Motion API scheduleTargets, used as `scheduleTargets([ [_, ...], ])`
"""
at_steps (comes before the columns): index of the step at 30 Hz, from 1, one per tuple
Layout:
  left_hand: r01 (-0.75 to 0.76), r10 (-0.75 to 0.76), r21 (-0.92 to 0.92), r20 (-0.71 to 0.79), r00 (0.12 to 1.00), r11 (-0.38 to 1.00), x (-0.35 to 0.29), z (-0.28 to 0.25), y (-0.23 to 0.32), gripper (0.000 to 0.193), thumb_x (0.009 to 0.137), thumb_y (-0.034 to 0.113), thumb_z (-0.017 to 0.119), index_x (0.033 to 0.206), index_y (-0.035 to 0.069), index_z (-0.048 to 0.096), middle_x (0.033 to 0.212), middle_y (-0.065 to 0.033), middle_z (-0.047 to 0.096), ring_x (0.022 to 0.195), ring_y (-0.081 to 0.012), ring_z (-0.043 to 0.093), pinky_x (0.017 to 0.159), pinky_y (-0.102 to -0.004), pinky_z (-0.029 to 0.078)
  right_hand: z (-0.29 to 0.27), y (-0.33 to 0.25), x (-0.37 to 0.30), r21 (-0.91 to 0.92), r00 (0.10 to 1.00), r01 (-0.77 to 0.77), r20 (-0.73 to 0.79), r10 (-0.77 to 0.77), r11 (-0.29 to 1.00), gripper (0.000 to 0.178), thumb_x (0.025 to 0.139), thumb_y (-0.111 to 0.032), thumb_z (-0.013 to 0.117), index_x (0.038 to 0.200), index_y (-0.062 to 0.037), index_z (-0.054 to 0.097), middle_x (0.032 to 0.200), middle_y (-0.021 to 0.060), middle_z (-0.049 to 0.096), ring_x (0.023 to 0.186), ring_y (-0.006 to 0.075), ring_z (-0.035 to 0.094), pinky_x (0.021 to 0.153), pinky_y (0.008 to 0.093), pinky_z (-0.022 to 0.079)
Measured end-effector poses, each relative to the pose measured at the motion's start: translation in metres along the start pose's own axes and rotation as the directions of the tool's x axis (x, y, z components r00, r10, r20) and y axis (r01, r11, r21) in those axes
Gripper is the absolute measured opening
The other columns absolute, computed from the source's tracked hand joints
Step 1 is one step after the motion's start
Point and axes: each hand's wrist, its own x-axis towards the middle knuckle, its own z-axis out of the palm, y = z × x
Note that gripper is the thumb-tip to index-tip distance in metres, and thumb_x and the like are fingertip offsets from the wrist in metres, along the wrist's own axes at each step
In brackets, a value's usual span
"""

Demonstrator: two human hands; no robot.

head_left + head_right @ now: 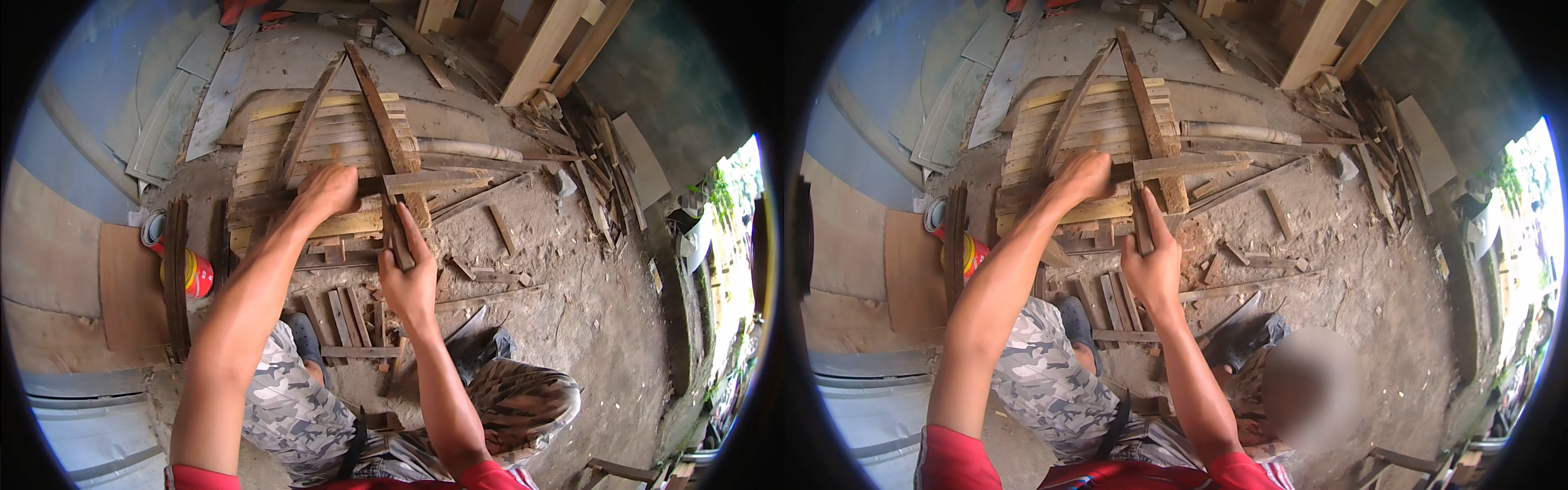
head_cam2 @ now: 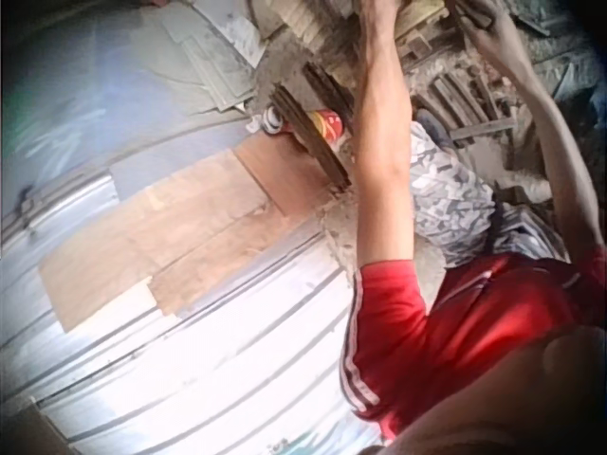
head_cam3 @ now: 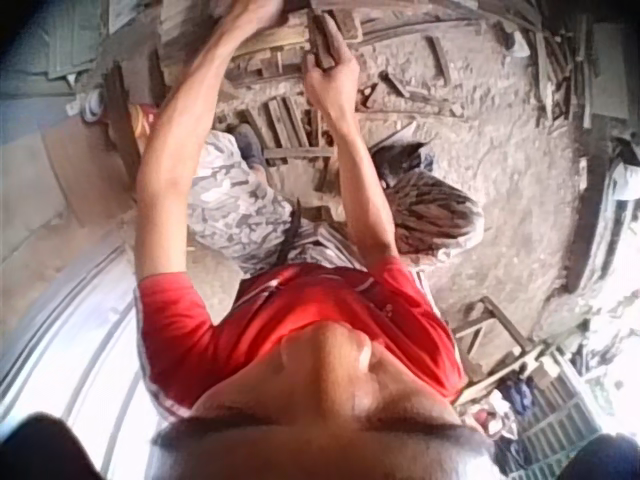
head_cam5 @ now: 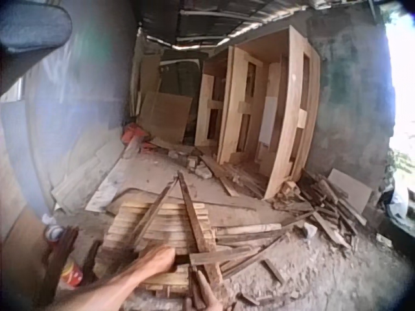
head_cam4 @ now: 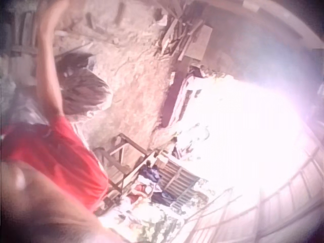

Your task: The person sits on the floor and uses a hand saw to cut a small wooden plank placed on a triangular wooden frame. The person repeatedly positions the plank, saws through it, and adjusts the pieces during the process.

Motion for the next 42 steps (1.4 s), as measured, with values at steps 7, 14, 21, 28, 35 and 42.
scheduleTargets([
  [7, 0.012, -0.007, 0.074, -0.068, 0.998, 0.997, -0.004, 0.007, 0.003, 0.013, 0.080, 0.001, 0.058, 0.068, 0.000, 0.060, 0.070, -0.0143, 0.064, 0.058, -0.0241, 0.055, 0.054, -0.0397, 0.048, -0.007, -0.025, 0.005, -0.016, 0.986, -0.158, 0.044, 0.159, 0.987, 0.066, 0.086, -0.003, 0.059, 0.150, -0.0060, 0.041, 0.118, 0.0294, 0.066, 0.109, 0.0364, 0.068, 0.087, 0.0383, 0.052],
  [14, 0.053, -0.057, -0.038, -0.099, 0.993, 0.998, -0.001, 0.021, -0.003, 0.019, 0.082, 0.002, 0.049, 0.064, -0.002, 0.056, 0.062, -0.0126, 0.058, 0.052, -0.0192, 0.052, 0.046, -0.0364, 0.041, 0.007, -0.002, -0.043, -0.004, 0.994, -0.032, -0.106, 0.032, 0.999, 0.065, 0.088, -0.002, 0.060, 0.150, -0.0118, 0.043, 0.104, 0.0278, 0.069, 0.086, 0.0318, 0.074, 0.068, 0.0337, 0.054],
  [21, -0.019, 0.009, 0.104, 0.093, 0.996, 0.994, -0.009, -0.011, 0.016, 0.010, 0.077, 0.009, 0.061, 0.076, -0.001, 0.061, 0.061, -0.0069, 0.059, 0.047, -0.0161, 0.049, 0.041, -0.0356, 0.035, -0.040, 0.000, -0.135, -0.124, 0.974, 0.164, -0.139, -0.181, 0.979, 0.064, 0.084, -0.001, 0.067, 0.145, 0.0000, 0.047, 0.102, 0.0258, 0.071, 0.086, 0.0287, 0.075, 0.070, 0.0319, 0.055],
  [28, -0.051, 0.051, -0.113, 0.001, 0.999, 0.992, -0.016, -0.015, 0.021, 0.064, 0.071, 0.035, 0.080, 0.127, 0.008, 0.064, 0.111, -0.0231, 0.071, 0.106, -0.0352, 0.068, 0.090, -0.0444, 0.054, -0.121, 0.005, -0.187, -0.158, 0.978, 0.031, -0.198, -0.063, 0.987, 0.063, 0.082, 0.005, 0.062, 0.143, 0.0032, 0.048, 0.091, 0.0150, 0.073, 0.062, 0.0088, 0.063, 0.060, 0.0228, 0.050],
  [35, -0.348, 0.294, -0.066, -0.402, 0.867, 0.935, -0.027, 0.017, -0.003, 0.038, 0.087, 0.043, 0.073, 0.119, 0.022, 0.072, 0.119, -0.0044, 0.071, 0.109, -0.0268, 0.068, 0.084, -0.0362, 0.058, -0.114, 0.019, -0.196, -0.018, 0.943, -0.058, -0.329, 0.049, 0.998, 0.060, 0.084, 0.005, 0.060, 0.142, 0.0043, 0.048, 0.094, 0.0127, 0.073, 0.074, 0.0079, 0.066, 0.070, 0.0228, 0.051],
  [42, -0.524, 0.388, -0.024, -0.644, 0.659, 0.851, -0.025, 0.015, -0.001, 0.014, 0.090, 0.026, 0.072, 0.094, 0.014, 0.078, 0.099, -0.0010, 0.075, 0.087, -0.0217, 0.072, 0.074, -0.0342, 0.058, -0.115, 0.025, -0.203, 0.023, 0.950, -0.104, -0.294, 0.106, 0.994, 0.058, 0.085, 0.004, 0.062, 0.142, 0.0039, 0.049, 0.102, 0.0159, 0.074, 0.078, 0.0087, 0.068, 0.072, 0.0223, 0.052],
])
